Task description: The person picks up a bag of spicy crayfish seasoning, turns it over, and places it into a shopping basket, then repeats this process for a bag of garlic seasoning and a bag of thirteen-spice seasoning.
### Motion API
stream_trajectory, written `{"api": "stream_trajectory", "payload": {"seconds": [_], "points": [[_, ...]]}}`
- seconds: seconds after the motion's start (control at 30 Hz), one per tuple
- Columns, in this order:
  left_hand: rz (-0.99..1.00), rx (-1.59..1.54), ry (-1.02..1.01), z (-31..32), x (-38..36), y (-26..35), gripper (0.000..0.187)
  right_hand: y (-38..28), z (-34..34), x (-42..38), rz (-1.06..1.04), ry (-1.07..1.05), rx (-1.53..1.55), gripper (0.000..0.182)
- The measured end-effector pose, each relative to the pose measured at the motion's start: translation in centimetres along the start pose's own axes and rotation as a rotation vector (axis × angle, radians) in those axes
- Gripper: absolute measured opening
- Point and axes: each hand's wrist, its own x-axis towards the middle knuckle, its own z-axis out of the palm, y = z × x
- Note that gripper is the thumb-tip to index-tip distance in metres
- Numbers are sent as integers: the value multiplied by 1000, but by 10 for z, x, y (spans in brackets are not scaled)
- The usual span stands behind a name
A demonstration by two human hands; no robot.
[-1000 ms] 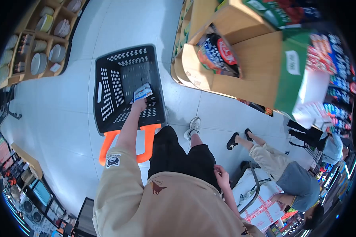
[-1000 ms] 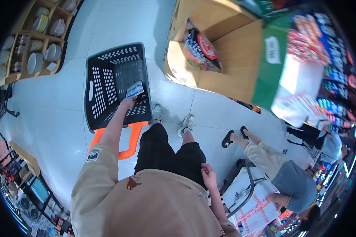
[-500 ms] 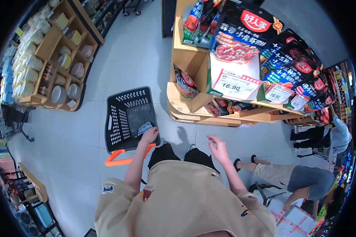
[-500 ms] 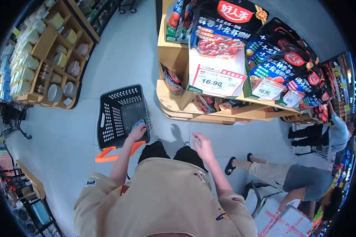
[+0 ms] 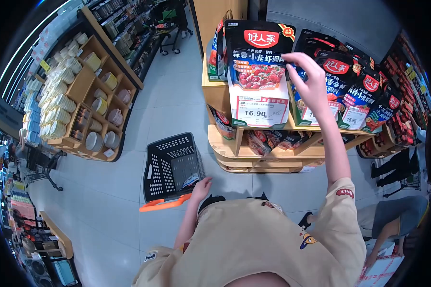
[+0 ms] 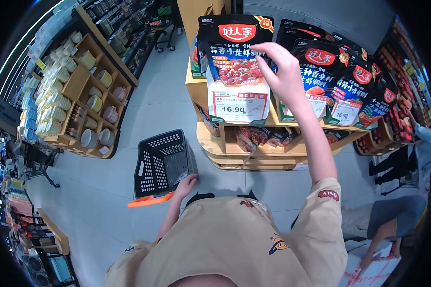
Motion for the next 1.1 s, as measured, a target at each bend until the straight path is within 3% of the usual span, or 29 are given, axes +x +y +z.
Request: {"api": "stream_trajectory", "payload": {"seconds": [0.07, 0.2, 0.37, 0.53, 0.67, 0.73, 1.1], "points": [[-14, -17, 12, 2, -5, 0, 29, 14, -10, 20, -143, 33, -191, 17], [-49, 4, 68, 5, -17, 6, 28, 40, -38, 40, -179, 90, -478, 18], [-50, -67, 123, 19, -25, -10, 28, 56, -68, 34, -18, -2, -443, 19], [-76, -42, 84, 14, -30, -8, 27, 45, -57, 21, -43, -62, -360, 18], [-40, 6, 100, 5, -30, -2, 27, 47, -45, 28, -142, -20, -453, 22], [-7, 12, 124, 3, -31, -4, 26, 53, -48, 35, -93, 2, -697, 26], [-70, 43, 144, -11, -39, -9, 27, 59, -4, 81, -166, -168, -412, 31]]}}
